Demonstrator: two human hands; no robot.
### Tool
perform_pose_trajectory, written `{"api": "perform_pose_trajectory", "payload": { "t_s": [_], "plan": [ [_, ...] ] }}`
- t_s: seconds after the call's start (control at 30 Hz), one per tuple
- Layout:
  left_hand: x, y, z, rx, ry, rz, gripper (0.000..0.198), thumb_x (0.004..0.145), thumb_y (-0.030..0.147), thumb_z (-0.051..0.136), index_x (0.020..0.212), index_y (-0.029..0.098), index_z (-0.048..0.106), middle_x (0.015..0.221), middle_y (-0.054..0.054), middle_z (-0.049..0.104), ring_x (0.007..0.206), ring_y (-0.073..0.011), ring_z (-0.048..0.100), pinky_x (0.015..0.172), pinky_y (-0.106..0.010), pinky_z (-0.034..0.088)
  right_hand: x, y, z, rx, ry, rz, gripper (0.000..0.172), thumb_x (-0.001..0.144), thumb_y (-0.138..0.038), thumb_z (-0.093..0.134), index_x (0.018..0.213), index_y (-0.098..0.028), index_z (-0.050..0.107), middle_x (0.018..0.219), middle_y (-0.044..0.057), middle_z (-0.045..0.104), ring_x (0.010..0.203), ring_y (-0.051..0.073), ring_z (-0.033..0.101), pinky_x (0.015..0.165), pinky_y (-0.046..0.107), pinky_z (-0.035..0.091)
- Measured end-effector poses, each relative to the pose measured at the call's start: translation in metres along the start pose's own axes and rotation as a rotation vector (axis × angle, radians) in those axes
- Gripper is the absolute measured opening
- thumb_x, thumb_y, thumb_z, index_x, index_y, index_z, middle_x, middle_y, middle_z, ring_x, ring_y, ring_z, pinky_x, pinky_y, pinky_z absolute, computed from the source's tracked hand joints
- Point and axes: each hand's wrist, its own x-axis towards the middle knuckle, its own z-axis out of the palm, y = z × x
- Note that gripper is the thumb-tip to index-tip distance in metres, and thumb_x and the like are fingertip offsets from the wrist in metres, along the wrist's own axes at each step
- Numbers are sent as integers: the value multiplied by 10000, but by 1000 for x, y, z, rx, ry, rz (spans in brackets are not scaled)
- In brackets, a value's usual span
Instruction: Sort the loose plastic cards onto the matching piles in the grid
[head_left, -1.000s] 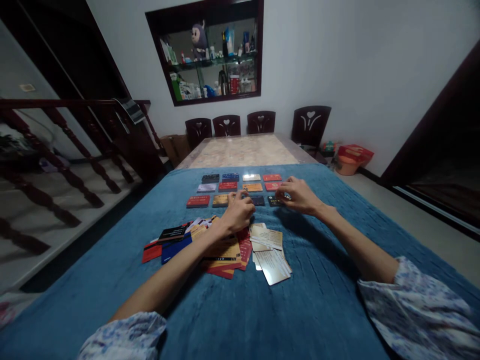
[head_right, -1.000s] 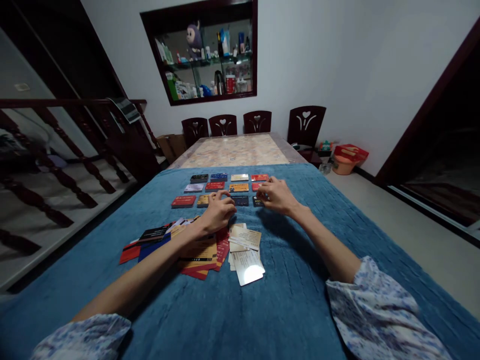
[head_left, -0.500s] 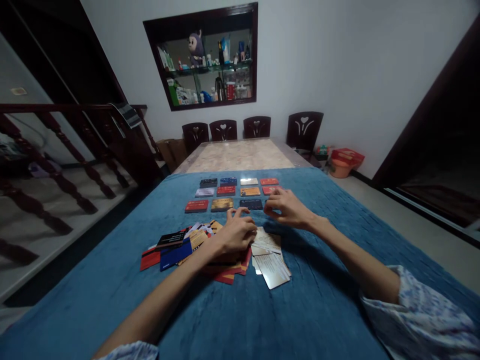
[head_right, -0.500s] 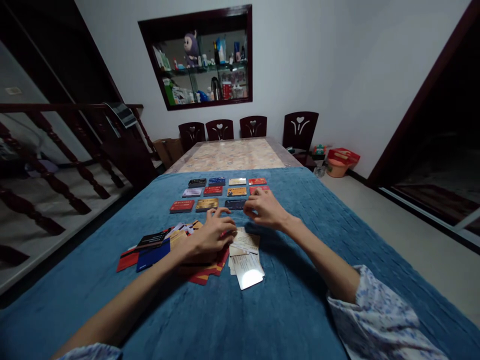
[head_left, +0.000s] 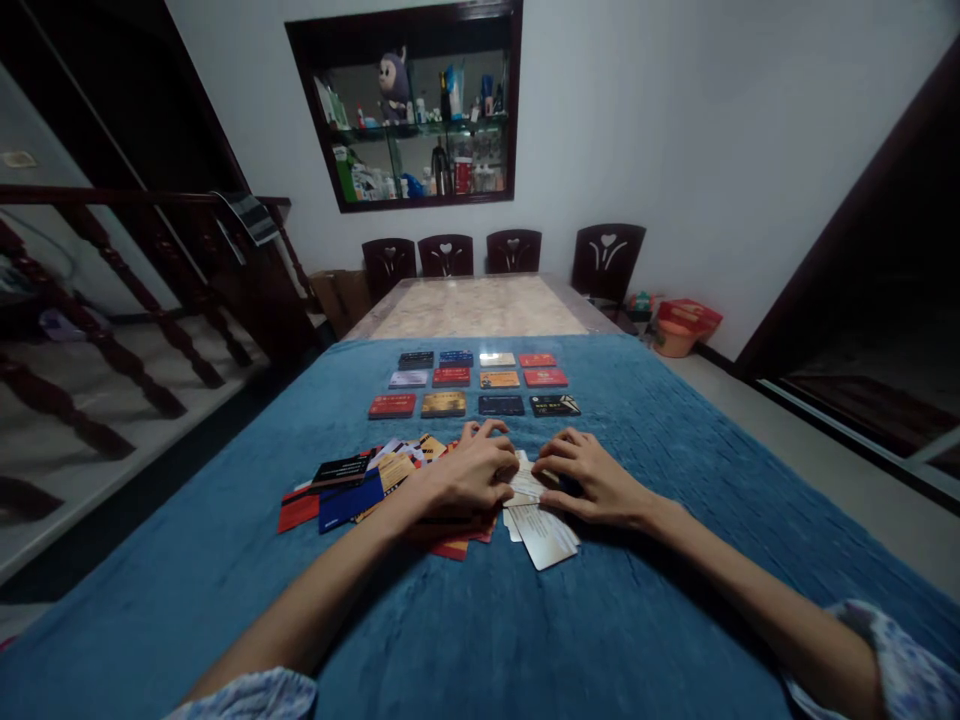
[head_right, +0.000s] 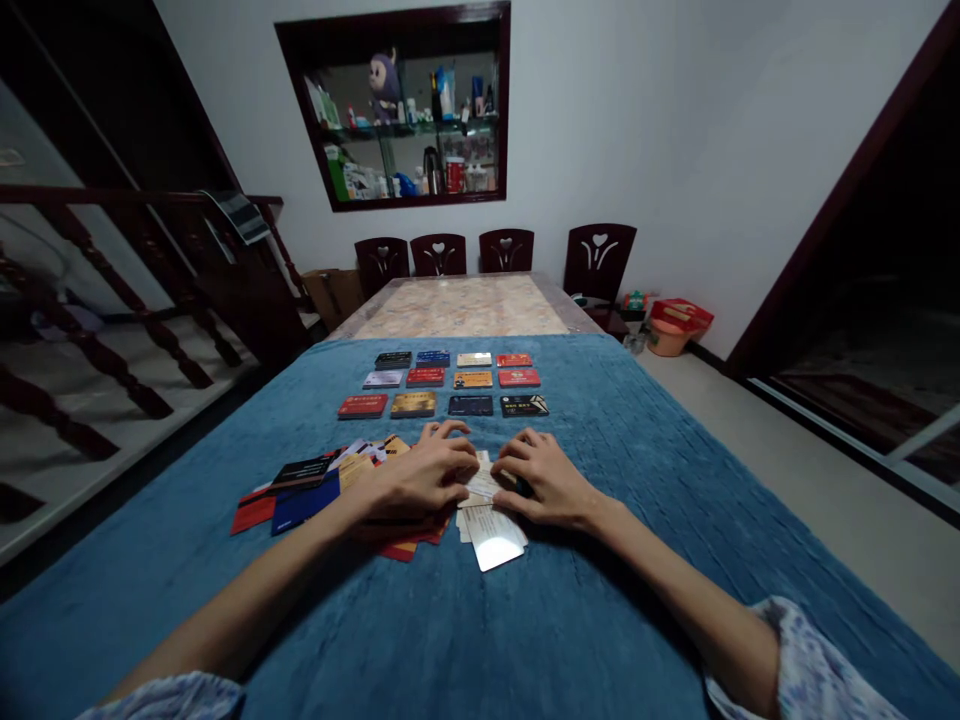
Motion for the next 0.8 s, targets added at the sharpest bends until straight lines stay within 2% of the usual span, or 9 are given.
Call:
{"api": "perform_pose_trajectory", "payload": {
  "t_s": [0.1, 0.27, 0.5, 0.67, 0.8],
  "plan": [
    [-1, 2, -3, 8, -8, 3, 77, 796, 191, 642, 731, 177, 603, 993, -57, 659, 1266, -322, 352, 1009, -505, 259, -3, -1, 1, 17, 12, -13, 349, 899, -501, 588, 1104, -232, 675, 1088, 98, 661, 1036, 268, 501, 890, 455, 382],
    [-1, 3, -5, 5, -26, 11, 90, 824, 217, 625, 745, 175, 616, 979, -67, 644, 1261, -310, 370, 1012, -488, 288, -6, 1, 4, 39, 44, -28, 298, 899, -435, 590, 1100, -234, 677, 1086, 102, 668, 1030, 267, 507, 888, 460, 392],
    [-1, -1, -5, -14, -15, 51, 102, 846, 240, 617, 773, 180, 655, 974, -68, 667, 1251, -298, 389, 1024, -473, 278, -7, 3, 6, 34, 112, -75, 242, 901, -375, 594, 1050, -217, 702, 1024, 87, 710, 1001, 243, 539, 902, 455, 388],
    [-3, 1, -9, -62, 8, 50, 160, 863, 220, 596, 723, 185, 666, 889, -54, 680, 1216, -275, 434, 1031, -453, 293, -10, 4, 7, 15, 207, -90, 215, 920, -339, 573, 1023, -219, 718, 945, 68, 731, 974, 236, 560, 915, 469, 385],
    [-1, -3, -6, -135, 49, 15, 136, 883, 217, 599, 846, 193, 727, 912, -55, 695, 1192, -253, 481, 1022, -425, 341, -9, 6, 9, -8, 281, -78, 202, 947, -324, 546, 982, -234, 723, 867, 41, 726, 914, 214, 570, 898, 446, 406]
  ]
}}
